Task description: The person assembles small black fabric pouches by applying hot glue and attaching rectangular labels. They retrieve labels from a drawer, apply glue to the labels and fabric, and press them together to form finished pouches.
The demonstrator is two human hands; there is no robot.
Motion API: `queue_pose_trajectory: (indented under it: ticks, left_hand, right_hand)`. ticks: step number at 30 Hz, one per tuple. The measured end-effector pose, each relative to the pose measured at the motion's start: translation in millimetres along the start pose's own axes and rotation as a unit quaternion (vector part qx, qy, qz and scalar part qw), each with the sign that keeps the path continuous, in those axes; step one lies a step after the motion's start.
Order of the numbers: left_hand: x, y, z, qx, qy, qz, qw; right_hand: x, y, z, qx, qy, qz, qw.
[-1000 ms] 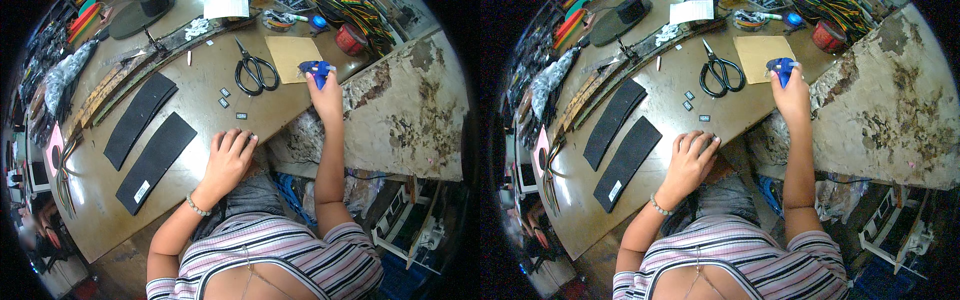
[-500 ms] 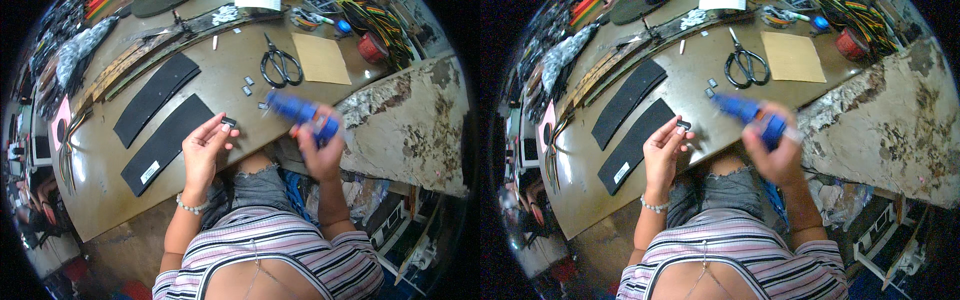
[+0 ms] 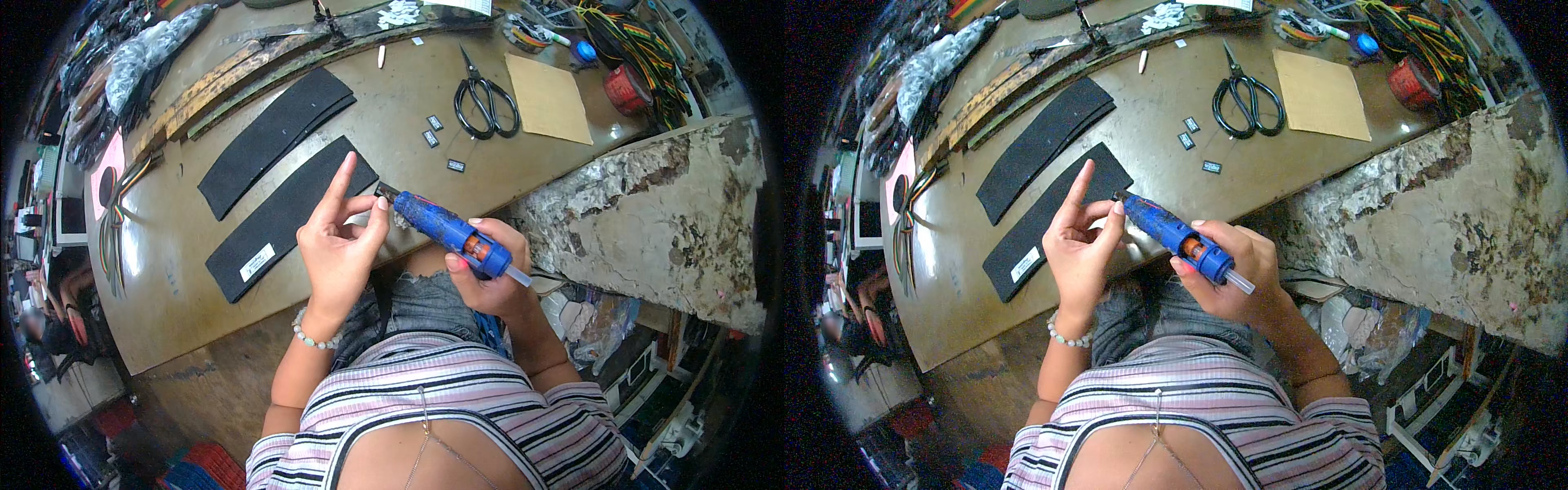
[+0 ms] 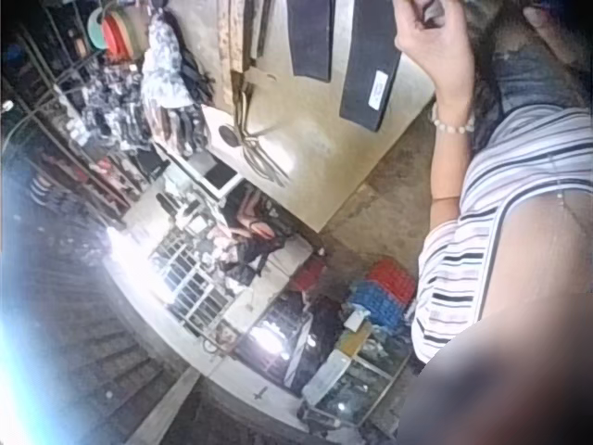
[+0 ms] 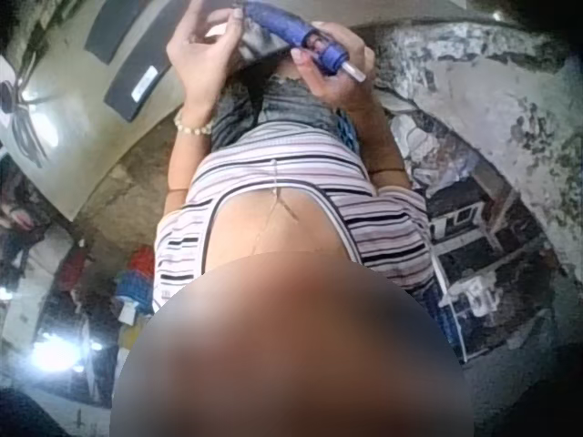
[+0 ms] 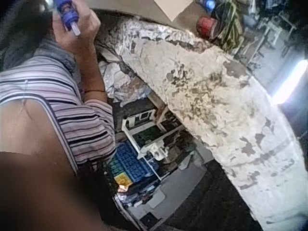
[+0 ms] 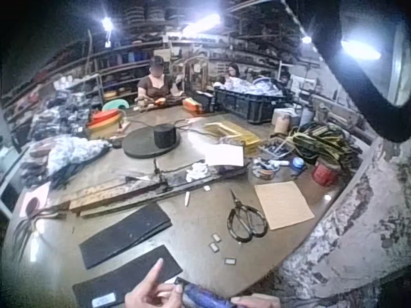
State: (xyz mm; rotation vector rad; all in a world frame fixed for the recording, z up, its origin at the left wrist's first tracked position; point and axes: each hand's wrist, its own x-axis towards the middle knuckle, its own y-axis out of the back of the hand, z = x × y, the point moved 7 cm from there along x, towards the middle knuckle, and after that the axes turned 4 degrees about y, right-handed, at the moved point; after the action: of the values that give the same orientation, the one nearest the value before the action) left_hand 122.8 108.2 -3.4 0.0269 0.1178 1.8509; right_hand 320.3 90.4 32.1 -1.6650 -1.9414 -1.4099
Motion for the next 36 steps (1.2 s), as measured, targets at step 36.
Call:
queue_pose_trajectory:
  ticks: [36]
  left_hand:
    - [-35,-9,-18,-0.347,0.186,-0.192,0.899]
  right_hand:
    - [0,-75,26,0.571,-0.245,-0.018,0.783]
